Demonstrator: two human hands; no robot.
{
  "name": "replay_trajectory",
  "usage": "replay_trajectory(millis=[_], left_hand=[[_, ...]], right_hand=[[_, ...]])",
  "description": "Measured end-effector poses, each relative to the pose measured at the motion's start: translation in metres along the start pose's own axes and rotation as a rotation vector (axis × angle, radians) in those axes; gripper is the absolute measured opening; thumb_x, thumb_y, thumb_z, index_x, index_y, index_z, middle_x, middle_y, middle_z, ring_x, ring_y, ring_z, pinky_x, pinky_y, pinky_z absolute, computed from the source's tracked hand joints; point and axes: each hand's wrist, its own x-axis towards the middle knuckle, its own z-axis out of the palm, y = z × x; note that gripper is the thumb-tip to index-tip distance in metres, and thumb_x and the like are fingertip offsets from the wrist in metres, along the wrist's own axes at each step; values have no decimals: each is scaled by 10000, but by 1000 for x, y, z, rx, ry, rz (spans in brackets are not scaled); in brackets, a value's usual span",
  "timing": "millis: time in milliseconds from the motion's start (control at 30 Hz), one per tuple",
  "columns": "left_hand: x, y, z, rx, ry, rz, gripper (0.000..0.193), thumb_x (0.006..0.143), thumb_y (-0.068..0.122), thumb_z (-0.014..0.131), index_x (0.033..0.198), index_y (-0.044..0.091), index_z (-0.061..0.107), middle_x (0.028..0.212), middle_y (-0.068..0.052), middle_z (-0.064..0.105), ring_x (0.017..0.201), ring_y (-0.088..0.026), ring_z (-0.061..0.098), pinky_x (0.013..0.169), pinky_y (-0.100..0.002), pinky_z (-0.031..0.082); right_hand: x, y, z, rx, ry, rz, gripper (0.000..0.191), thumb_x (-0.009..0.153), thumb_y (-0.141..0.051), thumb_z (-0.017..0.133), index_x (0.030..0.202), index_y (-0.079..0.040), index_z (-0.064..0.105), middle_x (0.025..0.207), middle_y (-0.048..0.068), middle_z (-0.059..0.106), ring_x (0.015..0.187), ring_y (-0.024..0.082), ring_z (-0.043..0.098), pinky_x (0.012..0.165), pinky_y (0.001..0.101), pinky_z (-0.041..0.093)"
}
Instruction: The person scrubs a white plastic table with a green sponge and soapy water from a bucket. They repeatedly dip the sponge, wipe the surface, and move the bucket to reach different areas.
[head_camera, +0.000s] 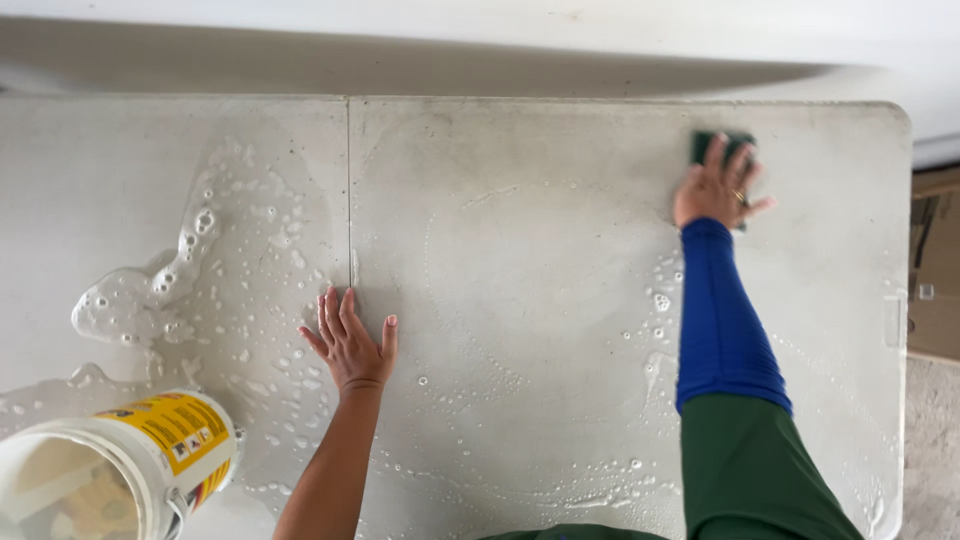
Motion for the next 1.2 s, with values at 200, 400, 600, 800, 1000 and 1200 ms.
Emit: replay_trajectory(millis=[200, 400, 600, 800, 1000, 1200], left_hand=[[0, 6, -2, -26, -20, 3, 818, 950, 651, 462, 1550, 116, 312, 1661, -122, 223, 1561, -310, 160, 1221, -665, -21], [1, 4, 1, -31, 19, 47, 820, 969, 631, 460, 1565, 87, 316, 1661, -154, 247, 1565, -324, 156, 1216, -670, -13], [-1, 1, 1, 14, 22, 34, 803, 979, 637, 465, 1558, 98, 330, 1675, -141, 262, 1577, -323, 170, 1232, -682, 9], [-3, 3, 1, 20, 14, 35, 805, 970, 615, 466, 1565, 94, 319, 1676, -131, 249, 1576, -328, 165, 1222, -690, 20], [0, 8, 1, 33, 20, 40, 823, 956, 622, 484, 1581, 116, 309, 1665, -136, 251, 1559, -336, 176, 1209, -697, 20], [-1, 5, 2, 42, 12, 11, 818, 947, 620, 500, 1574, 127, 325, 1670, -113, 256, 1570, -318, 183, 1226, -698, 13]], right_hand=[[-109, 62, 45, -25, 34, 38, 668, 1053, -483, 224, 1661, -244, 84, 1728, 141, -5, 1573, 398, -16, 1134, 785, -75], [-281, -86, 123, -120, -127, -697, 651, 987, -385, 492, 1592, -261, 287, 1678, 150, 161, 1542, 442, 82, 1115, 789, 45], [-189, -152, 110, -37, 157, -915, 605, 1035, -382, 477, 1618, -348, 318, 1703, 56, 249, 1572, 359, 203, 1144, 795, 129], [-74, -17, 46, 49, -69, -185, 613, 1083, -377, 306, 1663, -267, 142, 1731, 116, 19, 1575, 391, -9, 1163, 762, -50], [-150, -32, 82, 87, 52, -394, 661, 1042, -376, 335, 1649, -175, 165, 1696, 201, 34, 1515, 454, -38, 1096, 781, -65], [-121, -145, 98, -45, 57, -910, 563, 1056, -418, 349, 1614, -352, 308, 1710, 89, 174, 1562, 404, 114, 1155, 777, 67]])
